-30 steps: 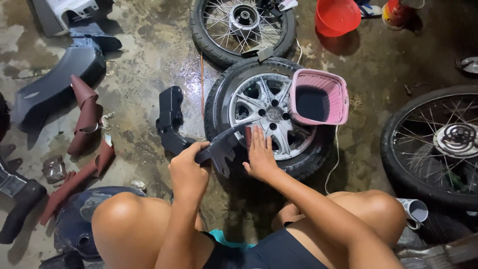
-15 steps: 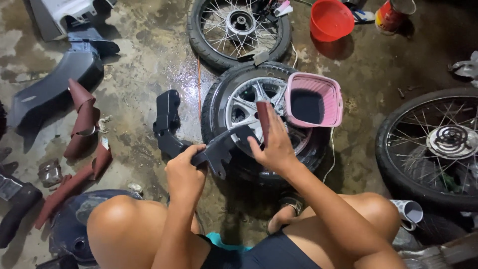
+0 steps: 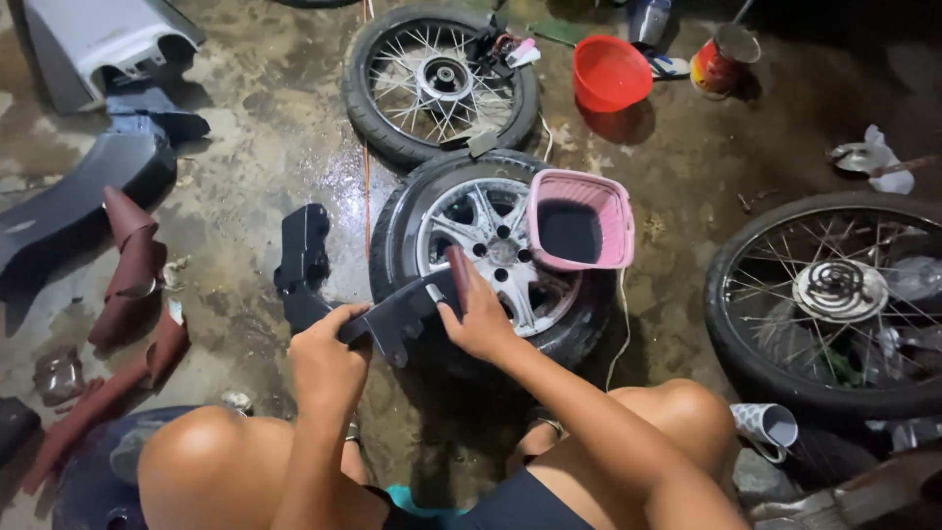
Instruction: The person sits on the floor and sands a black plastic motorcycle part using a sanding block. They repeatedly rub the sanding block over the surface and edges of the part, occasionally dipping the block into a pink container of water.
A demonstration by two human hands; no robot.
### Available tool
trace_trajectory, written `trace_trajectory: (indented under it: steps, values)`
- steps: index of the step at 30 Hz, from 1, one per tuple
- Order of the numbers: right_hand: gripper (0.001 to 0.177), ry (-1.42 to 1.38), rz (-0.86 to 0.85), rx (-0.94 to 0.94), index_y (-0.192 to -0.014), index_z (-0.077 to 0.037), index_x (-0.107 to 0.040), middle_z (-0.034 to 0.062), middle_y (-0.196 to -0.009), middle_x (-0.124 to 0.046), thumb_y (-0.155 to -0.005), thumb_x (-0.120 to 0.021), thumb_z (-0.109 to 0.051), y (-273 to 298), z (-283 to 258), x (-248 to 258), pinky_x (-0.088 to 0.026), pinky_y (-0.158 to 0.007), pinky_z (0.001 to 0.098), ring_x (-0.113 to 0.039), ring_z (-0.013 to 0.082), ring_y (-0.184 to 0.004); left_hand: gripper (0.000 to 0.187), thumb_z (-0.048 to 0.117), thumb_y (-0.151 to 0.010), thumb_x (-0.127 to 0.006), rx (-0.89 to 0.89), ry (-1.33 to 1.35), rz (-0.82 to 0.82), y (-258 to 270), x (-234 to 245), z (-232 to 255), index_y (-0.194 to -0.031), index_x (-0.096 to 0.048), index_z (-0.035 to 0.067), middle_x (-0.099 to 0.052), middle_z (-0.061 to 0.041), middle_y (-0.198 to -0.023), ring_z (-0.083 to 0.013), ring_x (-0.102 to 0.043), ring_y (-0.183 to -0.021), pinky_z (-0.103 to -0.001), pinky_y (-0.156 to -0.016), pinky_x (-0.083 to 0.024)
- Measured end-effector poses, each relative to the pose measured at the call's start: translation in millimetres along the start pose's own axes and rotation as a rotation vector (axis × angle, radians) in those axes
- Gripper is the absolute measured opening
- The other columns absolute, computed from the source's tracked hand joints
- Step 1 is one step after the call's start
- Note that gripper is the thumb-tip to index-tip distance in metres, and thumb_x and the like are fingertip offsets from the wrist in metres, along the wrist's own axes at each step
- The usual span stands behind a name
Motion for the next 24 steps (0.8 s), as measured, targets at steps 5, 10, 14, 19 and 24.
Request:
trace_trajectory:
  steps: [5, 10, 14, 19, 24]
  values:
    - [0.080, 0.241, 0.020, 0.078, -0.156, 0.004, -0.029, 0.0265, -0.160, -0.035, -0.093, -0.062, -0.031, -2.7, 55.7, -35.6, -0.023, -0.120, 0.0568, -0.034, 0.0385, -0.149, 0.034, 0.004, -0.081, -0.074, -0.010, -0.016, -0.003, 6.8, 3.8, 6.7, -0.108, -0.081, 0.023, -0.079, -0.012, -0.093, -0.0364, -0.075, -0.094, -0.045, -0.082, -0.061]
    - [0.072, 0.315, 0.474, 0.239, -0.152, -0.005, -0.043, 0.0191, -0.148, -0.054, -0.090, -0.064, -0.034, -49.7, 66.7, 17.9, -0.039, -0.108, 0.0530, -0.053, 0.0351, -0.135, 0.035, 0.005, -0.079, -0.077, -0.018, -0.034, -0.017, 11.0, 0.2, 5.9, -0.109, -0.081, 0.023, -0.079, -0.012, -0.095, -0.0368, -0.075, -0.096, -0.046, -0.084, -0.061]
    - [0.066, 0.166, 0.494, -0.191, -0.138, 0.012, -0.051, 0.0349, -0.134, -0.059, -0.097, -0.054, -0.040, -68.1, 105.5, 47.6, -0.044, -0.105, 0.0558, -0.057, 0.0468, -0.127, 0.035, 0.005, -0.079, -0.076, -0.088, -0.023, 0.016, 9.4, -8.2, -0.9, -0.109, -0.081, 0.021, -0.079, -0.013, -0.097, -0.0376, -0.074, -0.096, -0.047, -0.086, -0.060]
    - [0.057, 0.301, 0.143, -0.505, -0.149, -0.004, -0.033, 0.0189, -0.151, -0.045, -0.105, -0.021, -0.038, -78.4, 145.9, 52.8, -0.035, -0.106, 0.0620, -0.037, 0.0354, -0.142, 0.044, 0.002, -0.076, -0.070, -0.060, 0.009, -0.075, 6.0, -5.2, 5.6, -0.116, -0.079, 0.017, -0.080, -0.005, -0.107, -0.0261, -0.075, -0.096, -0.038, -0.089, -0.060]
    - [0.048, 0.373, -0.186, -0.421, -0.121, 0.011, -0.054, 0.0400, -0.125, -0.060, -0.095, -0.027, -0.017, -123.6, 263.9, 18.2, -0.041, -0.104, 0.0597, -0.057, 0.0561, -0.119, 0.061, -0.008, -0.066, -0.053, -0.052, 0.015, -0.096, 3.3, -10.9, 0.4, -0.115, -0.079, 0.019, -0.079, -0.003, -0.114, -0.0258, -0.073, -0.106, -0.037, -0.097, -0.056]
Point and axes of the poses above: each hand's wrist, its own y-axis away from the middle knuckle, its own x-axis out of the back of the hand, z = x × y, the point moved 1 cm from there along -y, towards the middle knuckle
